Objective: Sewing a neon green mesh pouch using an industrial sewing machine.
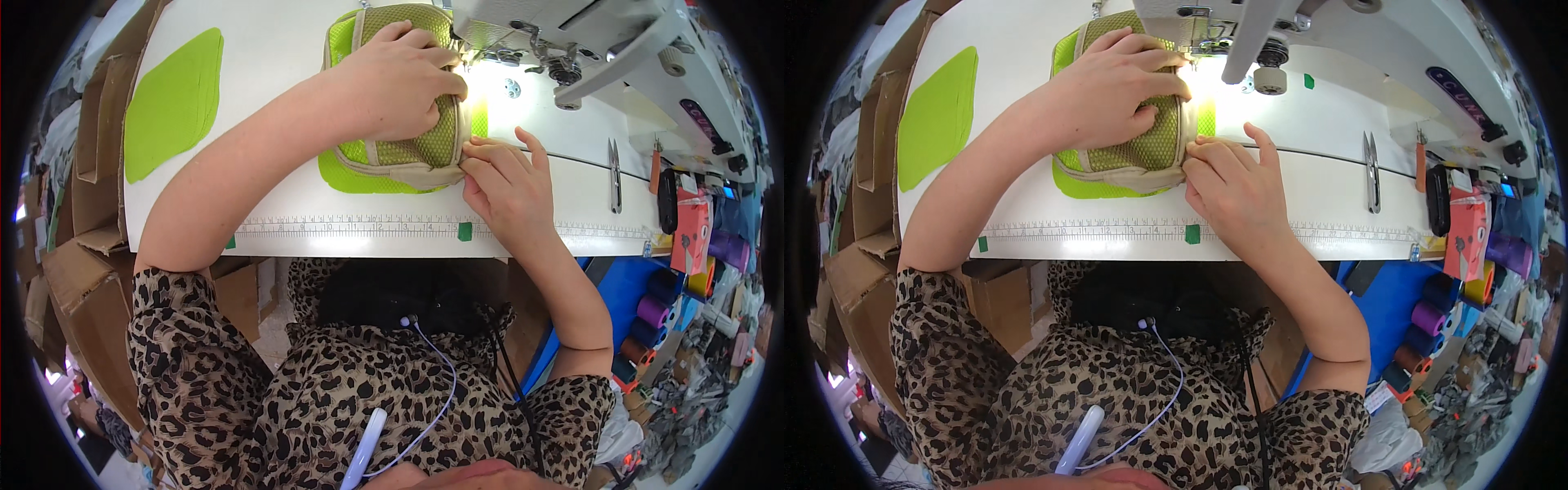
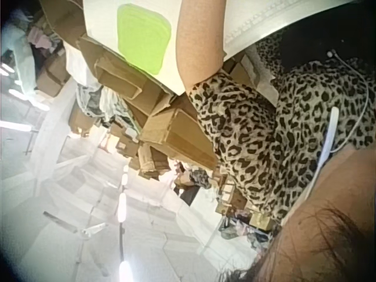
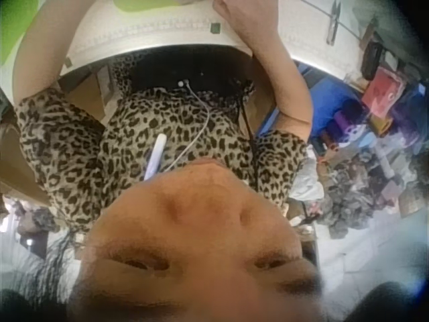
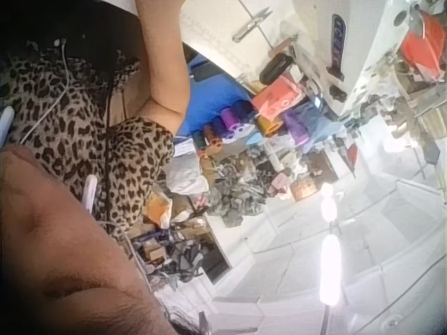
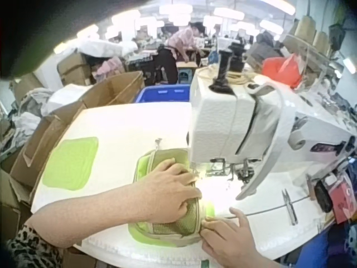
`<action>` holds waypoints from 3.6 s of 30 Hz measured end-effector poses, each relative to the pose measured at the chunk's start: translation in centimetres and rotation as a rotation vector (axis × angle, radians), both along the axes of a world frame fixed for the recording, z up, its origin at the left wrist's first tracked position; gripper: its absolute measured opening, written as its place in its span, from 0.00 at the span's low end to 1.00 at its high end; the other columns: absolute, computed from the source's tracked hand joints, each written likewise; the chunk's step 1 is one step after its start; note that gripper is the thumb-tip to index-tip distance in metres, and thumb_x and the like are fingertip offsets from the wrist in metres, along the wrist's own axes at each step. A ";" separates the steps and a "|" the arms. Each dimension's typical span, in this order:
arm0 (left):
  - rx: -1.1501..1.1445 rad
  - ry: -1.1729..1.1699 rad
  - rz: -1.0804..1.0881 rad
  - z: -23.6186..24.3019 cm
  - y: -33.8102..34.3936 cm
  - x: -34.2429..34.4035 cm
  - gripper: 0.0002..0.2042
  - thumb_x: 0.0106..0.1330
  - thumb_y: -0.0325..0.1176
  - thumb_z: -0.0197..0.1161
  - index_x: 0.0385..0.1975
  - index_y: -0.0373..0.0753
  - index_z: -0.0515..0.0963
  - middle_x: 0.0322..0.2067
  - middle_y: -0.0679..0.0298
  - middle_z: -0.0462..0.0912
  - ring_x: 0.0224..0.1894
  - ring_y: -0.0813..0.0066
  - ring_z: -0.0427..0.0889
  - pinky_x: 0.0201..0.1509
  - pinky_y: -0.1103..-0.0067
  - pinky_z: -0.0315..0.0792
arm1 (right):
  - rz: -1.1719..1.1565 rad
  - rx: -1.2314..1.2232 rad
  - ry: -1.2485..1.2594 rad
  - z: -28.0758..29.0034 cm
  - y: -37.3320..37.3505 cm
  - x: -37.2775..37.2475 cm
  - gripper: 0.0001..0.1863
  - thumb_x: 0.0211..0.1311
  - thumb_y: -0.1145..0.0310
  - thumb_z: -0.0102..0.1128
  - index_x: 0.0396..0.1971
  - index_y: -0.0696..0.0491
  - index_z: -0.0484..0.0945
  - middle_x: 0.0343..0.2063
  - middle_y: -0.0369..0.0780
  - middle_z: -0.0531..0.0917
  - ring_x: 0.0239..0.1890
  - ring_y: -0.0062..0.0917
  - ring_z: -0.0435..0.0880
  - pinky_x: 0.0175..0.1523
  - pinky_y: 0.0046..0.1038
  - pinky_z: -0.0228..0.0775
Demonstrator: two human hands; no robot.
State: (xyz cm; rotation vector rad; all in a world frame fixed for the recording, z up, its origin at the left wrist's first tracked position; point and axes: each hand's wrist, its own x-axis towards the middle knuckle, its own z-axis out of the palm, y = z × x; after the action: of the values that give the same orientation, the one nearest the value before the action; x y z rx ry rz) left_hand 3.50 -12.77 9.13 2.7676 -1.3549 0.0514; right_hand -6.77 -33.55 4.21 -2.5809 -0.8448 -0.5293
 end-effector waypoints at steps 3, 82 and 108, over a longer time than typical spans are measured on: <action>0.004 0.009 -0.029 0.2 -0.3 -1.6 0.18 0.61 0.33 0.60 0.53 0.46 0.80 0.59 0.63 0.78 0.67 0.62 0.70 0.76 0.59 0.57 | -0.006 0.014 -0.028 -0.6 -0.4 0.0 0.11 0.50 0.72 0.70 0.35 0.48 0.81 0.41 0.30 0.83 0.50 0.21 0.84 0.69 0.45 0.60; -0.201 0.059 -0.070 0.6 -0.7 -3.9 0.08 0.60 0.32 0.68 0.39 0.48 0.86 0.43 0.74 0.82 0.50 0.74 0.79 0.52 0.71 0.68 | 0.131 0.154 0.013 0.1 -2.9 2.2 0.08 0.50 0.71 0.68 0.32 0.49 0.83 0.33 0.33 0.76 0.45 0.26 0.77 0.57 0.34 0.70; -0.274 0.052 -0.041 -1.0 0.5 -3.1 0.08 0.59 0.31 0.67 0.38 0.49 0.84 0.46 0.73 0.81 0.53 0.70 0.79 0.57 0.69 0.70 | 0.053 0.010 0.013 0.9 -1.3 2.0 0.11 0.51 0.70 0.68 0.37 0.49 0.82 0.43 0.32 0.81 0.53 0.28 0.79 0.64 0.41 0.66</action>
State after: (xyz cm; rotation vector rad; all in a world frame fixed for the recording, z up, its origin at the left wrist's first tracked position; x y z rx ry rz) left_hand 0.40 -12.26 8.15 2.4982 -1.2840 0.1501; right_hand -4.72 -34.81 5.12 -2.5428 -0.9015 -0.4997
